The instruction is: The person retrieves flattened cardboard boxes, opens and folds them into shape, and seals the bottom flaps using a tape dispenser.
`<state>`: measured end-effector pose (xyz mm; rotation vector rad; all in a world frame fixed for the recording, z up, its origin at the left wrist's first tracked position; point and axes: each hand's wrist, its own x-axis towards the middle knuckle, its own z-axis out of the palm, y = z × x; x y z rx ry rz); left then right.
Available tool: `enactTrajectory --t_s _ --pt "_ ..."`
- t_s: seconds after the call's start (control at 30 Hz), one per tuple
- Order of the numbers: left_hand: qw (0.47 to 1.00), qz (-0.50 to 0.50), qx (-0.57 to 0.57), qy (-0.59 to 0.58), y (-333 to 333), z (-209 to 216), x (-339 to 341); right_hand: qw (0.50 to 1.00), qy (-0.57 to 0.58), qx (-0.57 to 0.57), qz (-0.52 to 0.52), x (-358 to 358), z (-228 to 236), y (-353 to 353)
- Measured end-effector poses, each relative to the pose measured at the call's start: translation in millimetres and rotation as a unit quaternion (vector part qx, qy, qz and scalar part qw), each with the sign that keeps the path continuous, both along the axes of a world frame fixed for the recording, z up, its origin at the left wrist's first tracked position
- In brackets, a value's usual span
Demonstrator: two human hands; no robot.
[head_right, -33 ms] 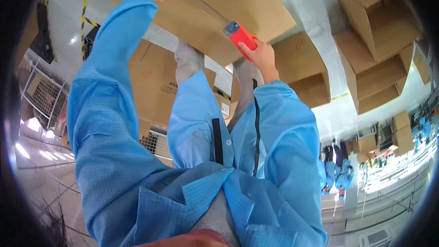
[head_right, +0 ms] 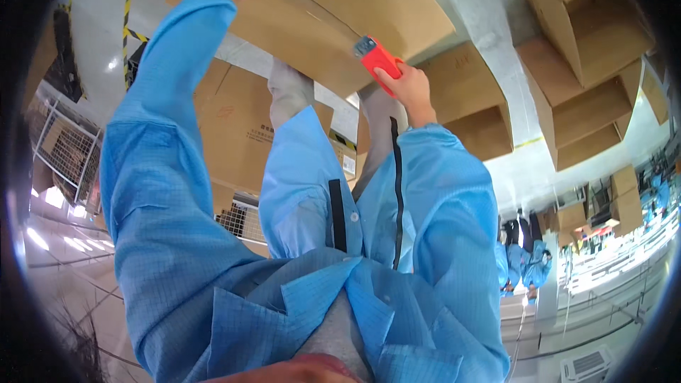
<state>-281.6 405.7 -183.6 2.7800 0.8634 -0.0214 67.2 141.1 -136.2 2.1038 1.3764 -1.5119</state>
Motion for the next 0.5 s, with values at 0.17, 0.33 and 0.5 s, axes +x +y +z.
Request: enactTrajectory --t_s 0.17,0.33,0.5 --pt "0.991 0.026 -0.055 -0.116 0.4 -26.3 -14.4 0.998 0.018 0.061 -0.018 86.5 -2.6 -97.3" --pt "0.980 0.036 -0.150 -0.127 -4.3 -26.0 -13.1 0.997 0.049 -0.016 -0.064 98.4 -5.5 -109.4" --pt "0.942 0.017 -0.062 0.330 -2.3 19.3 43.2 0.987 0.112 -0.040 -0.111 104.8 -30.8 -137.9"
